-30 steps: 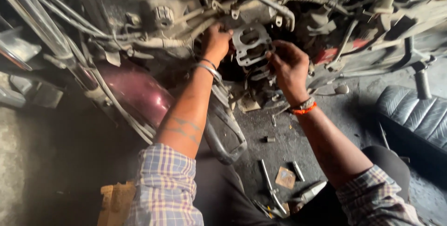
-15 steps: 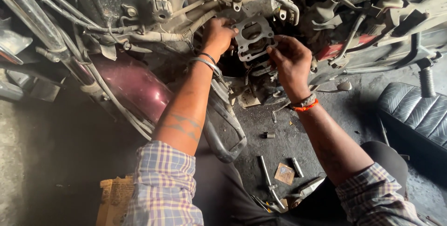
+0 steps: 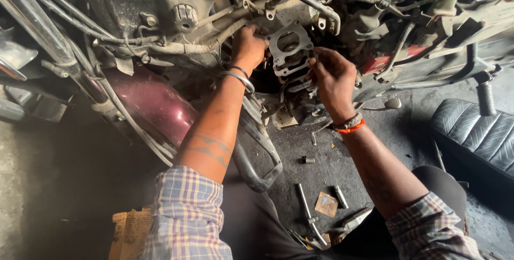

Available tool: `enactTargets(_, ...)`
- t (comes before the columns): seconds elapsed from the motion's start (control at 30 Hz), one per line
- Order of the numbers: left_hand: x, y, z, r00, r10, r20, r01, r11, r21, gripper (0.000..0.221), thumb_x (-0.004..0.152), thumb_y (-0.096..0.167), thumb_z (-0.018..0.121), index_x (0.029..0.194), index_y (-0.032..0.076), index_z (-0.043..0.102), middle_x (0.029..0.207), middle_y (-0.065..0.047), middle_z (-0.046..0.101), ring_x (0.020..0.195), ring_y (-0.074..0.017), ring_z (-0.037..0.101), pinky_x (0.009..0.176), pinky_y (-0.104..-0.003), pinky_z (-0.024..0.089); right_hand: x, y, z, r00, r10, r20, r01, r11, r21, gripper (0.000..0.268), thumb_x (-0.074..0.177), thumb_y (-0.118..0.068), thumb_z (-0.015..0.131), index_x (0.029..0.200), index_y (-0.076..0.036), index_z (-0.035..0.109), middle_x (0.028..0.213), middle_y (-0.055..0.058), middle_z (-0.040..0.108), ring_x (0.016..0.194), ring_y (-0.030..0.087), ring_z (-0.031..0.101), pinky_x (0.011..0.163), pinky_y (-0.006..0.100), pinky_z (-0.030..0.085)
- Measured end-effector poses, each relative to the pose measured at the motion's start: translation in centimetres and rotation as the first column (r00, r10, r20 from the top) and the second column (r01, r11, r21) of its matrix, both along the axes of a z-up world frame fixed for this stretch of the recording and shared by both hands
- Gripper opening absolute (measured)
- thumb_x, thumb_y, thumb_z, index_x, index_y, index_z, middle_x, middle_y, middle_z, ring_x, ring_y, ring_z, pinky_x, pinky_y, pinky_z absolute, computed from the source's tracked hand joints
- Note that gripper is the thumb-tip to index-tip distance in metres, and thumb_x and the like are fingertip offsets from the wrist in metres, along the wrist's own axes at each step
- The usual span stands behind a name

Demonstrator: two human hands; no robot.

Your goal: The person sits on the floor beside a motorcycle and fits a metal gasket onto the engine's cylinder studs, then aligns and seats the cylinder head over the gasket and works on fastening it in place by hand.

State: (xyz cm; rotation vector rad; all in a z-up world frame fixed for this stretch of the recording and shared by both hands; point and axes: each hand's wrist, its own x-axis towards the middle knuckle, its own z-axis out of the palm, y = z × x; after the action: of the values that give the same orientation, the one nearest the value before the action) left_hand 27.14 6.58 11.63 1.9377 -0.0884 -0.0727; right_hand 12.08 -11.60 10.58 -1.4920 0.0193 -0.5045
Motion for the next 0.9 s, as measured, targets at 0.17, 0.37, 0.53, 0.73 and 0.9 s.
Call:
enactTargets(0.17, 0.7, 0.1, -1.0, 0.999, 0.012, 0.049, -0.011, 1.0, -0.02, 0.016, 0.084, -0.002, 0.07, 0.1, 0.0, 0.07, 0.079, -0.008, 0.075, 0.054, -0.0156, 0.072, 0.052, -0.031, 0.056, -0.2, 0.1, 0.3, 1.0, 0.002, -0.004, -0.002, 1.0, -0.004, 0.027, 0.1, -0.005, 0.069, 0.125, 0.006, 0.068, 0.096, 0.007, 0.075, 0.073, 0.007, 0.067, 0.061, 0.022, 0.054)
enactTargets(0.37, 1.0, 0.4, -1.4, 0.999, -0.013, 0.048, 0.014, 1.0, -0.012, 0.018, 0.083, 0.002, 0.072, 0.101, 0.003, 0.074, 0.08, -0.008, 0.077, 0.059, -0.0155, 0.071, 0.056, -0.031, 0.056, -0.6, 0.3, 0.9, 0.999, 0.002, -0.033, -0.002, 1.0, 0.001, 0.029, 0.099, -0.007, 0.069, 0.126, 0.005, 0.068, 0.094, 0.006, 0.074, 0.07, 0.007, 0.066, 0.058, 0.021, 0.052)
enactTargets(0.53, 0.2, 0.4, -0.4, 0.996, -0.036, 0.084, 0.023, 0.988, 0.151, 0.03, 0.082, 0.008, 0.076, 0.112, 0.009, 0.076, 0.085, -0.007, 0.078, 0.073, -0.0151, 0.074, 0.069, -0.03, 0.057, -0.9, 0.4, 0.9, 0.998, 0.003, -0.056, -0.003, 1.0, -0.003, 0.033, 0.099, -0.009, 0.07, 0.129, 0.005, 0.067, 0.094, 0.006, 0.073, 0.07, 0.006, 0.064, 0.059, 0.021, 0.051)
enactTargets(0.73, -0.1, 0.2, -0.2, 0.994, -0.022, 0.107, -0.006, 0.969, 0.246, 0.032, 0.081, 0.016, 0.08, 0.113, 0.012, 0.077, 0.09, -0.007, 0.078, 0.082, -0.017, 0.073, 0.077, -0.033, 0.056, -0.7, 0.7, 1.6, 0.999, -0.016, -0.047, 0.014, 0.999, -0.051, 0.034, 0.099, -0.008, 0.069, 0.13, 0.005, 0.066, 0.099, 0.005, 0.074, 0.073, 0.005, 0.065, 0.061, 0.021, 0.053)
enactTargets(0.9, 0.1, 0.3, -0.7, 0.991, -0.012, 0.136, -0.024, 0.965, 0.26, 0.026, 0.085, 0.018, 0.077, 0.111, 0.016, 0.079, 0.098, -0.009, 0.079, 0.088, -0.0204, 0.075, 0.08, -0.033, 0.057, 0.0, 0.5, 0.8, 0.999, -0.026, -0.045, 0.023, 0.997, -0.07, 0.032, 0.099, -0.006, 0.068, 0.129, 0.005, 0.066, 0.096, 0.006, 0.074, 0.07, 0.006, 0.064, 0.059, 0.022, 0.052)
